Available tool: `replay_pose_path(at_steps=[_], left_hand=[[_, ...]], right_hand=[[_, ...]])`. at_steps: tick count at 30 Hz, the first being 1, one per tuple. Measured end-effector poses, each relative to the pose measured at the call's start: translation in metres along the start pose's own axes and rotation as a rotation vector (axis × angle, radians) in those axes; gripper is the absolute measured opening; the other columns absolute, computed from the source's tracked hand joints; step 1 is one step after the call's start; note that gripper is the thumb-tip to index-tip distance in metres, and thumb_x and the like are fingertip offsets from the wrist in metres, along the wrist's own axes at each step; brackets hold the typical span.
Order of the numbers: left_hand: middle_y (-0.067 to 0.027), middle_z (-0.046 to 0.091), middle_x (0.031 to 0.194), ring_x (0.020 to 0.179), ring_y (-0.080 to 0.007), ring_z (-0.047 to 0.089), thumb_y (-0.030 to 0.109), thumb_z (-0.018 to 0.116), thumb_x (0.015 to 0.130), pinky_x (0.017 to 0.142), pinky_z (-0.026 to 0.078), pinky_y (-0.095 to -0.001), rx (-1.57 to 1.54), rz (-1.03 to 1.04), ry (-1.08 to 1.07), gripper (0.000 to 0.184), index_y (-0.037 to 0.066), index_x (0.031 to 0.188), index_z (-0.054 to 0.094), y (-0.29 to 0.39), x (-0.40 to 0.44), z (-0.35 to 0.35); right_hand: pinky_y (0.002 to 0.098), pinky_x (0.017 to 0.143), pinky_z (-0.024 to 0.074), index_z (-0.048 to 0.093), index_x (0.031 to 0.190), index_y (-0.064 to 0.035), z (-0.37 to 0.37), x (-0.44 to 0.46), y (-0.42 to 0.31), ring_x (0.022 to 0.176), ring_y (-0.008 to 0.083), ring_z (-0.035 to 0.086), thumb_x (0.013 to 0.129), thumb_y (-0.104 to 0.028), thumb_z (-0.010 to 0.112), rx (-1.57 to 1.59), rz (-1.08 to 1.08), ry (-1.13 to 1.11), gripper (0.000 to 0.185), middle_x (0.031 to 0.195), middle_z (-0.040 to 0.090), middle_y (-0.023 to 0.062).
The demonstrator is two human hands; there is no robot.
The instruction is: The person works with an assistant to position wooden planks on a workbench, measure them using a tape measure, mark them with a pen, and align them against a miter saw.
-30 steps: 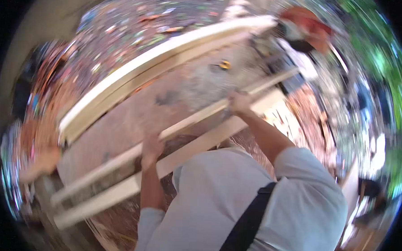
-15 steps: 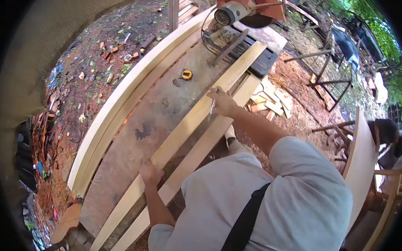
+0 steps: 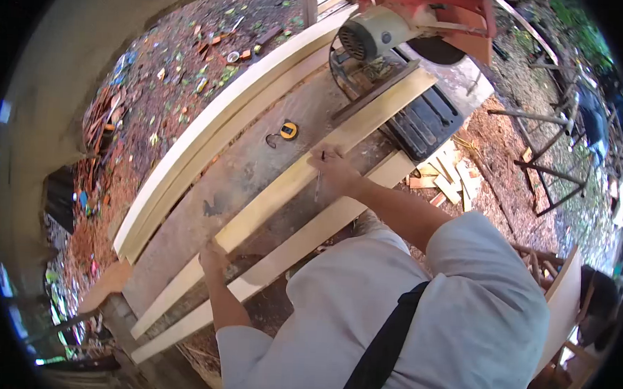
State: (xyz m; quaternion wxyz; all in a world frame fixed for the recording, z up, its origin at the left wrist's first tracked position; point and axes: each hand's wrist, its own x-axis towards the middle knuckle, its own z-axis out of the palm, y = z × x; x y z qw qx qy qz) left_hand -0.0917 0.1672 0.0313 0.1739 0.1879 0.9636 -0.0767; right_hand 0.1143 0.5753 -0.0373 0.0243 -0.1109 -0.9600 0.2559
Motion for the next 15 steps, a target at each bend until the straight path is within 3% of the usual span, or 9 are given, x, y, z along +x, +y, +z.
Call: replay_pose_path(at_steps=[1,4,6,8,11,15], left_hand=[[-0.0239,0.063,0.121,0.112,-0.0409,0.061,0.044,0.075,0.073,0.095,0.049,-0.0465,-0.007,-0.023,-0.004,0.071,0.002,0.127,0.058,-0.002,0.001,0.007],[-0.0176,0.059,0.133,0.125,-0.0346,0.053,0.033,0.058,0.088,0.103,0.038,-0.0517,-0.25,-0.096,0.141,0.054,0.003,0.134,0.055,-0.018,0.02,0.043],[-0.016,0.058,0.135,0.127,-0.033,0.052,0.03,0.057,0.089,0.102,0.037,-0.0538,-0.183,-0.096,0.109,0.052,0.003,0.134,0.055,-0.02,0.023,0.049],[-0.0143,0.057,0.137,0.129,-0.0315,0.051,0.028,0.055,0.09,0.102,0.036,-0.0559,-0.124,-0.085,0.088,0.05,0.004,0.134,0.055,-0.018,0.018,0.047],[-0.0073,0.054,0.14,0.131,-0.0289,0.048,0.021,0.057,0.085,0.099,0.038,-0.0556,-0.049,0.044,0.142,0.04,0.009,0.123,0.064,-0.019,0.013,0.038],[-0.0061,0.055,0.137,0.131,-0.0272,0.048,0.018,0.053,0.086,0.098,0.038,-0.0559,-0.19,0.055,0.249,0.034,0.009,0.117,0.066,-0.008,0.015,0.037]], right_hand=[[0.0566,0.116,0.0202,0.048,0.138,-0.0124,0.007,0.003,0.005,0.14,0.0389,0.036,0.084,-0.01,0.055,-0.044,-0.016,0.056,0.055,0.143,0.051,0.0168],[0.0575,0.115,0.0208,0.054,0.13,-0.0108,0.005,0.006,0.007,0.141,0.0371,0.035,0.084,-0.012,0.056,-0.067,-0.043,0.118,0.047,0.143,0.05,0.0154],[0.058,0.115,0.0215,0.059,0.124,-0.0093,0.006,0.003,0.008,0.14,0.0347,0.035,0.084,-0.015,0.057,-0.049,-0.051,0.123,0.04,0.142,0.05,0.0139],[0.0603,0.114,0.0226,0.048,0.137,-0.0113,0.008,0.005,0.012,0.141,0.0405,0.035,0.084,-0.009,0.055,-0.082,-0.059,0.118,0.053,0.148,0.046,0.0165],[0.0621,0.113,0.0241,0.047,0.139,-0.0119,0.009,0.01,0.012,0.14,0.0419,0.037,0.085,-0.01,0.054,-0.059,-0.037,0.117,0.055,0.149,0.045,0.0162],[0.0611,0.112,0.0257,0.048,0.14,-0.0125,0.008,0.012,0.016,0.139,0.0425,0.037,0.087,-0.01,0.053,-0.155,-0.049,0.084,0.054,0.147,0.046,0.0165]])
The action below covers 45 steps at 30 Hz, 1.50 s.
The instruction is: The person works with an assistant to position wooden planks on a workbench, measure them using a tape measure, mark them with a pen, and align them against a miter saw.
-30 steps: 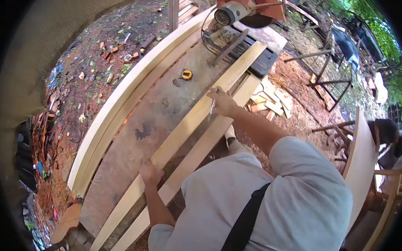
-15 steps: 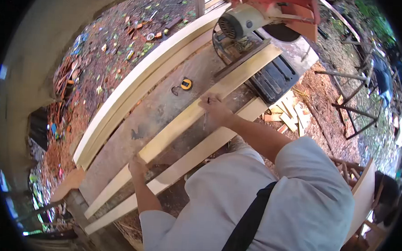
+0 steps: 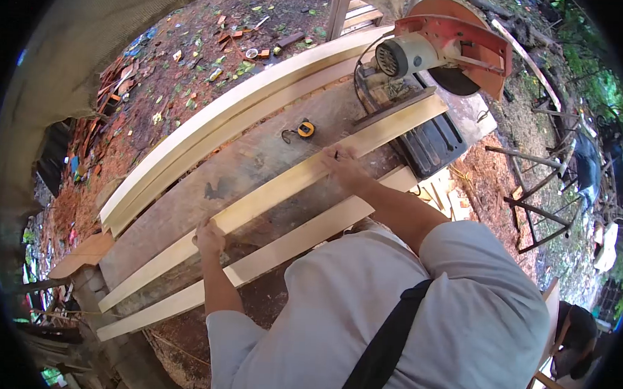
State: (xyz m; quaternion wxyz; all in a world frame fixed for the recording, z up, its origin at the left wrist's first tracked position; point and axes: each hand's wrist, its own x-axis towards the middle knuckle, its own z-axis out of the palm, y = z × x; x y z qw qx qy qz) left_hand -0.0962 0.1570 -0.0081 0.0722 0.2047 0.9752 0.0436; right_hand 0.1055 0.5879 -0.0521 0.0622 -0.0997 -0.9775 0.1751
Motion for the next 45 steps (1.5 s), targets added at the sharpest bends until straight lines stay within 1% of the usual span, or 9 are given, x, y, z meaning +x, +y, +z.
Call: replay_pose_path(at_steps=[10,13,18,22,24,26,33,39,45], left_hand=[[-0.0179,0.059,0.129,0.118,-0.0373,0.056,0.022,0.05,0.089,0.1,0.039,-0.0546,0.026,-0.131,-0.057,0.032,-0.002,0.097,0.069,0.002,-0.004,0.015],[-0.0245,0.062,0.118,0.111,-0.0402,0.059,0.025,0.057,0.082,0.096,0.045,-0.0543,-0.059,-0.154,-0.131,0.041,-0.003,0.111,0.065,0.029,-0.024,0.017],[-0.0195,0.066,0.109,0.102,-0.0391,0.061,0.017,0.062,0.072,0.092,0.049,-0.0471,-0.564,-0.324,0.443,0.022,0.0,0.084,0.069,0.111,-0.098,0.066],[-0.0169,0.066,0.104,0.099,-0.037,0.061,0.008,0.059,0.077,0.091,0.049,-0.0455,-0.551,-0.692,0.959,0.022,0.002,0.096,0.069,0.156,-0.212,0.054],[-0.019,0.066,0.106,0.105,-0.037,0.06,0.014,0.06,0.079,0.094,0.049,-0.0449,-0.535,-1.075,0.839,0.025,-0.001,0.097,0.068,0.162,-0.27,0.089],[-0.0209,0.067,0.106,0.107,-0.0379,0.062,0.023,0.062,0.08,0.092,0.051,-0.0449,-0.581,-1.332,0.337,0.036,0.001,0.107,0.069,0.175,-0.341,0.113],[-0.0204,0.069,0.106,0.104,-0.0374,0.065,0.025,0.062,0.079,0.088,0.053,-0.0454,-0.818,-1.512,-0.3,0.033,0.004,0.102,0.072,0.313,-0.527,0.188],[-0.0223,0.068,0.109,0.104,-0.0389,0.065,0.027,0.062,0.078,0.089,0.053,-0.0457,-1.044,-1.567,-0.365,0.035,0.003,0.102,0.072,0.373,-0.529,0.214],[-0.0242,0.068,0.112,0.105,-0.0403,0.065,0.029,0.061,0.077,0.09,0.054,-0.0461,-1.021,-1.492,-0.197,0.038,0.002,0.101,0.073,0.314,-0.468,0.211]], right_hand=[[0.0592,0.11,0.0251,0.056,0.13,-0.0106,-0.002,-0.004,0.002,0.137,0.0363,0.038,0.082,-0.019,0.065,0.035,-0.043,0.006,0.05,0.147,0.046,0.0137],[0.057,0.114,0.024,0.053,0.136,-0.0095,-0.016,-0.007,-0.004,0.14,0.0373,0.035,0.084,-0.029,0.068,-0.035,-0.068,-0.103,0.057,0.149,0.043,0.0154],[0.0514,0.114,0.0228,0.051,0.137,-0.0063,-0.012,-0.006,0.012,0.141,0.0397,0.033,0.08,-0.017,0.07,0.029,-0.229,-0.001,0.061,0.148,0.044,0.0206],[0.0513,0.113,0.026,0.04,0.143,-0.0001,0.018,0.008,0.052,0.139,0.0422,0.034,0.077,-0.009,0.069,-0.021,-0.328,-0.003,0.072,0.147,0.044,0.0231],[0.0511,0.113,0.0275,0.038,0.144,0.0004,0.036,0.013,0.049,0.138,0.042,0.036,0.076,-0.009,0.071,0.056,-0.439,-0.02,0.076,0.145,0.045,0.023],[0.0507,0.109,0.0313,0.041,0.138,-0.0005,-0.011,0.013,0.003,0.129,0.0429,0.044,0.072,-0.009,0.075,-0.011,-0.218,-0.061,0.074,0.136,0.052,0.0234],[0.0483,0.1,0.0394,0.049,0.124,-0.0011,0.003,0.067,-0.045,0.114,0.0413,0.054,0.066,-0.014,0.083,0.088,-0.393,-0.267,0.069,0.119,0.059,0.0237],[0.0519,0.091,0.0437,0.048,0.127,-0.0006,0.007,0.069,-0.099,0.106,0.0452,0.057,0.061,-0.029,0.087,-0.028,-0.41,-0.25,0.082,0.11,0.063,0.0246],[0.0546,0.089,0.046,0.044,0.13,-0.0008,0.031,0.082,-0.077,0.104,0.0451,0.06,0.065,-0.033,0.085,-0.066,-0.533,-0.144,0.083,0.109,0.064,0.0263]])
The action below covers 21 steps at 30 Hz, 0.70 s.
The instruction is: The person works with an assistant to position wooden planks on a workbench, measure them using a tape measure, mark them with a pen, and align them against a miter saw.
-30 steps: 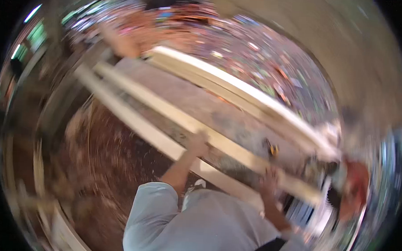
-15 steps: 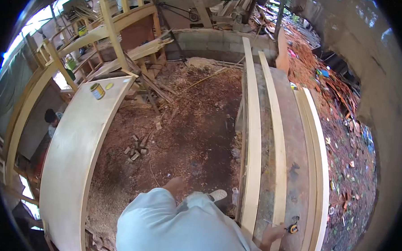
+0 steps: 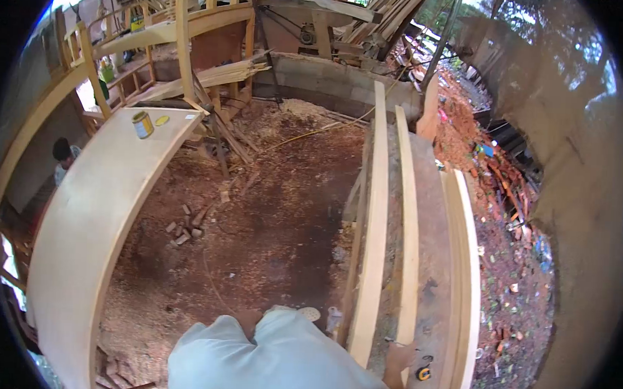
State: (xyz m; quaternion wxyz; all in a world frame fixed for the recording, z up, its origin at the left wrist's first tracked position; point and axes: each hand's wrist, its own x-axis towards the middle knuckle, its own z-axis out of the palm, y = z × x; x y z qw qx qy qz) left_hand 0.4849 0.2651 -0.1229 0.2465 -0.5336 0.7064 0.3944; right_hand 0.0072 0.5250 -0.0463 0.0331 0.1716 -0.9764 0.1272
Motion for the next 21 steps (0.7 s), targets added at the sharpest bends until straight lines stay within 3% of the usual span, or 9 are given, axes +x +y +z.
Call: replay_pose_path(at_steps=[4,6,8,11,13,17,19,21], left_hand=[[-0.0255,0.067,0.114,0.105,-0.0413,0.066,0.031,0.061,0.076,0.09,0.054,-0.0463,-0.073,0.042,0.197,0.04,0.002,0.101,0.073,0.064,0.035,-0.032],[-0.026,0.067,0.114,0.107,-0.0409,0.065,0.036,0.062,0.073,0.09,0.053,-0.0454,-0.346,-0.075,0.413,0.046,0.001,0.102,0.073,0.071,0.086,-0.021],[-0.0262,0.062,0.126,0.116,-0.0388,0.061,0.034,0.062,0.078,0.095,0.052,-0.0457,-0.361,-0.012,0.279,0.049,0.001,0.115,0.068,0.095,0.101,-0.031],[-0.0263,0.06,0.128,0.119,-0.0401,0.059,0.035,0.061,0.079,0.099,0.049,-0.0462,0.04,0.242,0.135,0.053,-0.003,0.116,0.067,0.143,0.063,-0.052],[-0.0265,0.06,0.129,0.12,-0.0412,0.058,0.034,0.06,0.08,0.102,0.048,-0.0458,-0.084,0.227,0.072,0.052,0.0,0.118,0.066,0.146,0.096,-0.022],[-0.0267,0.06,0.127,0.12,-0.0413,0.058,0.036,0.058,0.082,0.102,0.048,-0.0456,0.041,0.233,0.12,0.052,0.002,0.12,0.067,0.124,0.114,-0.009],[-0.0252,0.061,0.127,0.121,-0.0394,0.058,0.044,0.058,0.083,0.102,0.047,-0.0454,-0.072,0.041,0.192,0.057,0.003,0.122,0.066,0.103,0.12,-0.012],[-0.0259,0.062,0.126,0.119,-0.0405,0.059,0.049,0.059,0.081,0.099,0.049,-0.046,0.051,0.119,0.143,0.062,0.0,0.119,0.066,0.075,0.119,-0.017]], right_hand=[[0.0547,0.087,0.0467,0.049,0.119,-0.0046,0.013,0.004,0.003,0.101,0.0439,0.062,0.066,-0.029,0.082,0.043,0.044,-0.037,0.067,0.104,0.064,0.0248],[0.0548,0.087,0.0469,0.05,0.116,-0.0055,0.004,-0.004,-0.004,0.1,0.0436,0.062,0.066,-0.028,0.082,0.048,0.068,-0.057,0.063,0.103,0.065,0.0244],[0.0555,0.088,0.047,0.048,0.119,-0.0055,-0.021,-0.007,-0.026,0.1,0.0435,0.063,0.069,-0.028,0.08,-0.001,0.123,-0.117,0.064,0.102,0.065,0.0246],[0.056,0.086,0.0473,0.045,0.121,-0.0054,-0.015,-0.008,-0.022,0.099,0.0444,0.063,0.07,-0.027,0.08,-0.013,0.082,-0.075,0.066,0.103,0.064,0.0239],[0.0563,0.086,0.0472,0.046,0.121,-0.005,-0.021,-0.009,-0.025,0.099,0.0451,0.062,0.07,-0.027,0.079,-0.011,0.091,-0.102,0.065,0.105,0.064,0.0242],[0.0567,0.087,0.0468,0.047,0.121,-0.0038,-0.009,-0.008,-0.015,0.101,0.0465,0.061,0.07,-0.027,0.079,0.009,0.071,-0.107,0.064,0.109,0.062,0.0252],[0.0569,0.087,0.0464,0.047,0.122,-0.0032,-0.004,-0.008,-0.012,0.102,0.0471,0.06,0.071,-0.026,0.078,0.018,0.05,-0.09,0.064,0.109,0.062,0.0261],[0.0571,0.087,0.0462,0.047,0.123,-0.0027,-0.008,-0.008,-0.013,0.103,0.0474,0.06,0.071,-0.026,0.077,0.021,0.046,-0.083,0.064,0.109,0.062,0.0267]])
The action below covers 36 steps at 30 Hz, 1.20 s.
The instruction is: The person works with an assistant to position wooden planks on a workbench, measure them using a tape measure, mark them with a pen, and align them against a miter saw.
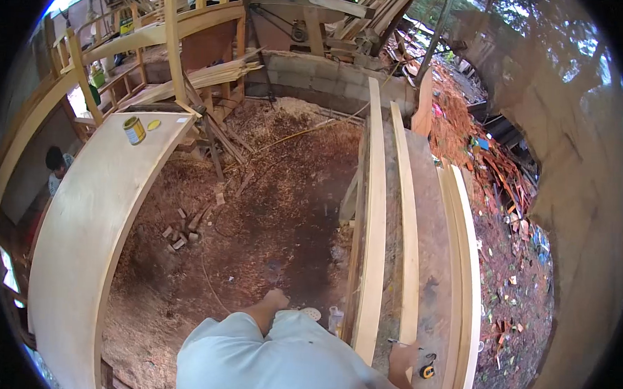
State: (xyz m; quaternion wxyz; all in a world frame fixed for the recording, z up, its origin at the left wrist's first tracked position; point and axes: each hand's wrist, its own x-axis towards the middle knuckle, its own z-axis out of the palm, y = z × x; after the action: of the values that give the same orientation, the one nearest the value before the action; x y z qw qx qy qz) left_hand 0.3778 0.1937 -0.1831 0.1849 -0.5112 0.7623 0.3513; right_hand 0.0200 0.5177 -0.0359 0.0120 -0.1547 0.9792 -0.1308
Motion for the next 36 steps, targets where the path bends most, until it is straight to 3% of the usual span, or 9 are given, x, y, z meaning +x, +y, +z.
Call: replay_pose_path(at_steps=[4,12,14,16,17,22,25,30,36], left_hand=[[-0.0226,0.063,0.125,0.12,-0.0378,0.059,0.052,0.058,0.084,0.101,0.048,-0.0465,-0.173,-0.118,-0.001,0.06,0.003,0.116,0.068,0.03,-0.107,-0.073],[-0.0286,0.066,0.102,0.099,-0.0451,0.064,0.039,0.065,0.08,0.087,0.051,-0.0509,-0.061,0.0,0.24,0.049,-0.006,0.1,0.068,0.003,-0.019,-0.022],[-0.0292,0.067,0.094,0.09,-0.0487,0.065,0.033,0.067,0.078,0.083,0.052,-0.0522,-0.089,0.057,0.38,0.044,-0.008,0.095,0.067,0.028,-0.006,-0.024],[-0.0326,0.066,0.096,0.093,-0.0431,0.066,0.024,0.064,0.083,0.079,0.049,-0.0524,-0.122,0.211,0.531,0.034,-0.01,0.087,0.062,0.104,-0.006,-0.058],[-0.0262,0.062,0.086,0.081,-0.0434,0.061,0.017,0.063,0.084,0.075,0.046,-0.0528,-0.092,0.439,0.723,0.023,-0.006,0.083,0.059,0.122,0.018,-0.06],[-0.0212,0.058,0.094,0.089,-0.0379,0.055,0.014,0.064,0.085,0.086,0.044,-0.0471,-0.113,1.128,0.708,0.026,-0.009,0.095,0.059,0.291,0.014,-0.107],[-0.0194,0.059,0.103,0.097,-0.037,0.057,0.017,0.066,0.086,0.088,0.047,-0.0448,-0.13,1.349,0.595,0.026,-0.003,0.102,0.062,0.347,0.035,-0.073],[-0.0189,0.057,0.126,0.116,-0.0371,0.055,0.031,0.072,0.081,0.098,0.045,-0.0462,0.379,1.657,0.158,0.044,0.004,0.113,0.062,0.438,-0.039,-0.008],[-0.0216,0.057,0.129,0.122,-0.0408,0.052,0.027,0.066,0.08,0.103,0.042,-0.0517,1.309,1.574,-0.154,0.043,0.002,0.115,0.062,0.485,-0.09,0.049]], right_hand=[[0.0548,0.09,0.0464,0.051,0.121,-0.0007,0.008,0.003,0.01,0.104,0.0463,0.06,0.075,-0.022,0.074,0.066,-0.118,0.076,0.056,0.108,0.062,0.0255],[0.0415,0.091,0.0476,0.055,0.121,0.0036,-0.038,-0.03,-0.005,0.103,0.0294,0.061,0.089,-0.026,0.071,0.468,-0.158,0.343,0.046,0.105,0.063,0.0176],[0.035,0.083,0.0493,0.059,0.115,0.0014,-0.051,-0.057,-0.001,0.097,0.0229,0.061,0.096,-0.024,0.063,0.832,-0.032,-0.056,0.032,0.098,0.061,0.0132],[0.0339,0.091,0.0496,0.063,0.117,0.0024,-0.064,-0.085,-0.019,0.097,0.0189,0.064,0.106,-0.035,0.044,1.041,0.372,-0.148,0.044,0.108,0.065,0.0124],[0.0332,0.095,0.0482,0.06,0.127,0.0002,-0.038,-0.097,0.002,0.103,0.018,0.064,0.106,-0.036,0.04,1.082,0.228,-0.093,0.047,0.112,0.066,0.0129],[0.0338,0.068,0.0499,0.064,0.097,-0.0054,-0.016,-0.148,0.025,0.067,0.014,0.059,0.101,-0.03,0.049,1.905,0.756,0.18,0.029,0.076,0.06,0.0063],[0.0319,0.054,0.0424,0.059,0.082,-0.0083,-0.061,-0.183,0.019,0.052,0.012,0.045,0.096,-0.026,0.055,1.959,1.25,0.578,0.023,0.062,0.048,0.0007],[0.0345,0.048,0.0425,0.064,0.09,-0.0092,-0.041,-0.221,0.092,0.044,0.0156,0.041,0.095,-0.033,0.059,1.759,1.267,0.768,0.025,0.058,0.047,-0.0011],[0.0481,0.077,0.0524,0.056,0.106,0.0025,-0.039,-0.228,0.138,0.087,0.0419,0.068,0.087,-0.035,0.065,0.767,1.354,0.847,0.043,0.094,0.069,0.0248]])
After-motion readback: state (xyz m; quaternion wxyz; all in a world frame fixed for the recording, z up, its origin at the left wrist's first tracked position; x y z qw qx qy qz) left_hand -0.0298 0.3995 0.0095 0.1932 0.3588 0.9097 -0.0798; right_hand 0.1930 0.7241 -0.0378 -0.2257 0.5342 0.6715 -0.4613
